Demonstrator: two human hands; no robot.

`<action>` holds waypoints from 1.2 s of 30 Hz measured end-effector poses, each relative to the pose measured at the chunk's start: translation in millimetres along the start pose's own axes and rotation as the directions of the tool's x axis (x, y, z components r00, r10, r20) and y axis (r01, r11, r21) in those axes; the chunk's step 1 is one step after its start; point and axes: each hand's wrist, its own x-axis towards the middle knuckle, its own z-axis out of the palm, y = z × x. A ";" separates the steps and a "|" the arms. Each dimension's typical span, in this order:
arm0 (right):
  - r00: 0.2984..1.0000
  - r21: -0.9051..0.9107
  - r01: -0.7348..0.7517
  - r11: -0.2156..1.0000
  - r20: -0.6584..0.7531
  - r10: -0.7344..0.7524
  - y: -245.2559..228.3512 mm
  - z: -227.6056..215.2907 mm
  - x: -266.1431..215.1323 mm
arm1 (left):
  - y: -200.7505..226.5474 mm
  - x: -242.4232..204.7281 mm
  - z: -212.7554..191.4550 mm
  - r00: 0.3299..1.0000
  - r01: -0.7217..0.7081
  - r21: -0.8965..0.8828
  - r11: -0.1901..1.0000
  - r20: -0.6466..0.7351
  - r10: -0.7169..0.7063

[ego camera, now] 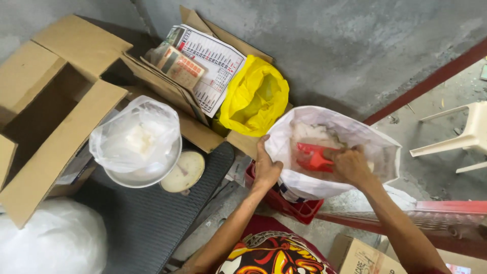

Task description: Scooping white powder from a large sack into a smaller plastic bag and weighing it on a scale.

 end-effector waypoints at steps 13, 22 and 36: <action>0.987 0.188 -0.135 0.973 -0.064 0.150 -48.4 30.3 7.9 | 31.1 -2.3 11.0 0.978 -0.136 -0.069 0.988 0.151 0.145; 0.950 0.521 -0.220 0.825 -0.079 0.303 -27.3 87.4 34.7 | 33.5 -3.8 6.5 0.995 0.014 -0.080 0.997 0.103 -0.005; 0.881 0.684 -0.269 0.678 -0.110 0.460 6.4 32.7 -13.6 | 1.7 75.6 5.4 0.997 0.065 0.111 0.992 -0.042 -0.060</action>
